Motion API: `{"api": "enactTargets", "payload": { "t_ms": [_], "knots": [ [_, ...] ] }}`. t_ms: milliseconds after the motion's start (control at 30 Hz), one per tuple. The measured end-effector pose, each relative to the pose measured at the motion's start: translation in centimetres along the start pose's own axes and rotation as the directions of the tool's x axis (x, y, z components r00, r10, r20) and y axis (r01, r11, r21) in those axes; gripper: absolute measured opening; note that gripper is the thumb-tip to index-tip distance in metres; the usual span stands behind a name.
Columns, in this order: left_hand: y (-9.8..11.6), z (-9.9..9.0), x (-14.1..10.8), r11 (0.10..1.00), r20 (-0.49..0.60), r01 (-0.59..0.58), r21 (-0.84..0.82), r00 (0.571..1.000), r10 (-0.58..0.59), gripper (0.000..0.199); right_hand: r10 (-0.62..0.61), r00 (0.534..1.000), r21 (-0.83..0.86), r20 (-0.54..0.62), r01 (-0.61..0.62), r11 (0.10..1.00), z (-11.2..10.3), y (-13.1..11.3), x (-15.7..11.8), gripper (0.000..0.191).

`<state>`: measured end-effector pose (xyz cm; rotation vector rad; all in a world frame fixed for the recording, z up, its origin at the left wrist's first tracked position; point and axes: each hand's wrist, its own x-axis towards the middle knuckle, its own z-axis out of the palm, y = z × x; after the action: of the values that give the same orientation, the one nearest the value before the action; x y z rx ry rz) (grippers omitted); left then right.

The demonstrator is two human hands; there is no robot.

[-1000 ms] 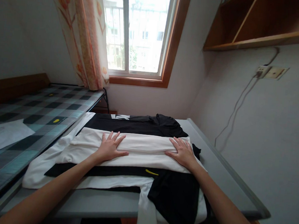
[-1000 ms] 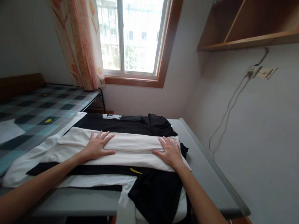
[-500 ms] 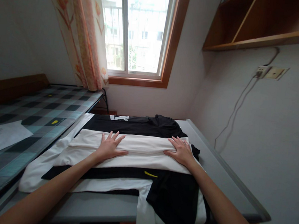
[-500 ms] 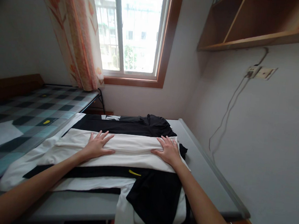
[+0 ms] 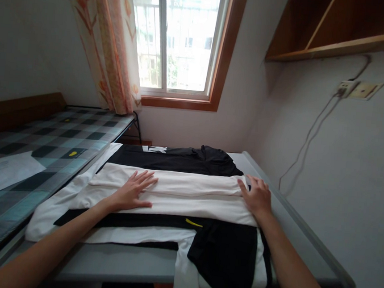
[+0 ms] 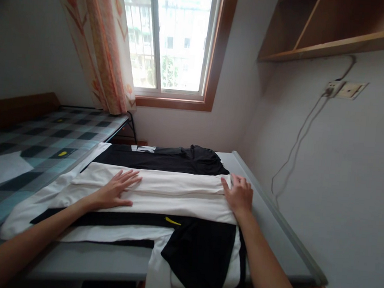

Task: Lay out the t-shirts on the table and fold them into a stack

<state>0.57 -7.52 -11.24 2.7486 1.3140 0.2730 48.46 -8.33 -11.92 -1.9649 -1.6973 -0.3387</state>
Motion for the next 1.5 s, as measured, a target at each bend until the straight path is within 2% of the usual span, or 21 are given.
{"api": "enactTargets", "payload": {
  "t_ms": [67, 133, 267, 367, 533, 633, 833, 1033, 1200, 1333, 1433, 1500],
  "knots": [
    [-1.0, -0.8, -1.9, 0.999, 0.029, -0.037, 0.004, 0.999, 0.037, 0.091, 0.160, 0.986, -0.016, 0.043, -0.159, 0.987, 0.2, 1.2, 0.2, 0.071],
    [-1.7, -1.4, -4.1, 0.999, 0.035, -0.035, 0.028, 0.999, 0.034, 0.094, 0.236, 0.964, -0.015, 0.125, -0.236, 0.972, 0.6, 1.9, 0.4, 0.073],
    [-1.8, -1.7, -7.7, 0.995, 0.036, 0.011, 0.101, 0.999, -0.015, 0.089, 0.233, 0.953, -0.005, 0.193, -0.237, 0.972, 1.6, 2.0, 0.6, 0.072],
    [-1.4, -1.3, -8.7, 0.990, 0.005, 0.046, 0.131, 0.999, -0.047, 0.082, 0.213, 0.954, -0.017, 0.210, -0.215, 0.977, 2.1, 1.5, 0.8, 0.067],
    [-1.1, -0.8, -8.3, 0.990, -0.030, 0.059, 0.124, 0.998, -0.056, 0.077, 0.211, 0.938, -0.091, 0.274, -0.193, 0.977, 2.1, 0.2, 1.1, 0.047],
    [-1.2, -0.7, -8.0, 0.990, -0.047, 0.064, 0.123, 0.997, -0.058, 0.074, 0.222, 0.923, -0.133, 0.313, -0.189, 0.973, 1.8, -0.7, 1.5, 0.041],
    [-1.7, -0.7, -7.3, 0.991, -0.048, 0.075, 0.106, 0.996, -0.071, 0.073, 0.252, 0.911, -0.155, 0.326, -0.212, 0.965, 1.9, -1.6, 2.8, 0.041],
    [-3.2, -0.6, -4.6, 0.993, -0.052, 0.092, 0.078, 0.995, -0.088, 0.070, 0.259, 0.919, -0.149, 0.296, -0.224, 0.963, 3.2, -1.7, 4.9, 0.041],
    [-4.0, -0.4, -2.9, 0.993, -0.065, 0.101, 0.065, 0.993, -0.097, 0.069, 0.265, 0.926, -0.076, 0.270, -0.254, 0.964, 4.4, -1.2, 6.5, 0.042],
    [-3.9, -0.5, -2.8, 0.995, -0.078, 0.084, 0.050, 0.994, -0.080, 0.068, 0.305, 0.932, 0.078, 0.195, -0.324, 0.943, 5.1, 0.0, 6.3, 0.048],
    [-3.8, -0.6, -3.0, 0.997, -0.072, 0.068, 0.031, 0.995, -0.066, 0.069, 0.295, 0.954, 0.183, 0.057, -0.300, 0.936, 5.0, 0.9, 5.9, 0.045],
    [-3.8, -0.6, -3.1, 0.998, -0.073, 0.063, 0.007, 0.995, -0.062, 0.063, 0.302, 0.951, 0.187, -0.064, -0.286, 0.940, 4.5, 1.3, 5.7, 0.041]
  ]
}}
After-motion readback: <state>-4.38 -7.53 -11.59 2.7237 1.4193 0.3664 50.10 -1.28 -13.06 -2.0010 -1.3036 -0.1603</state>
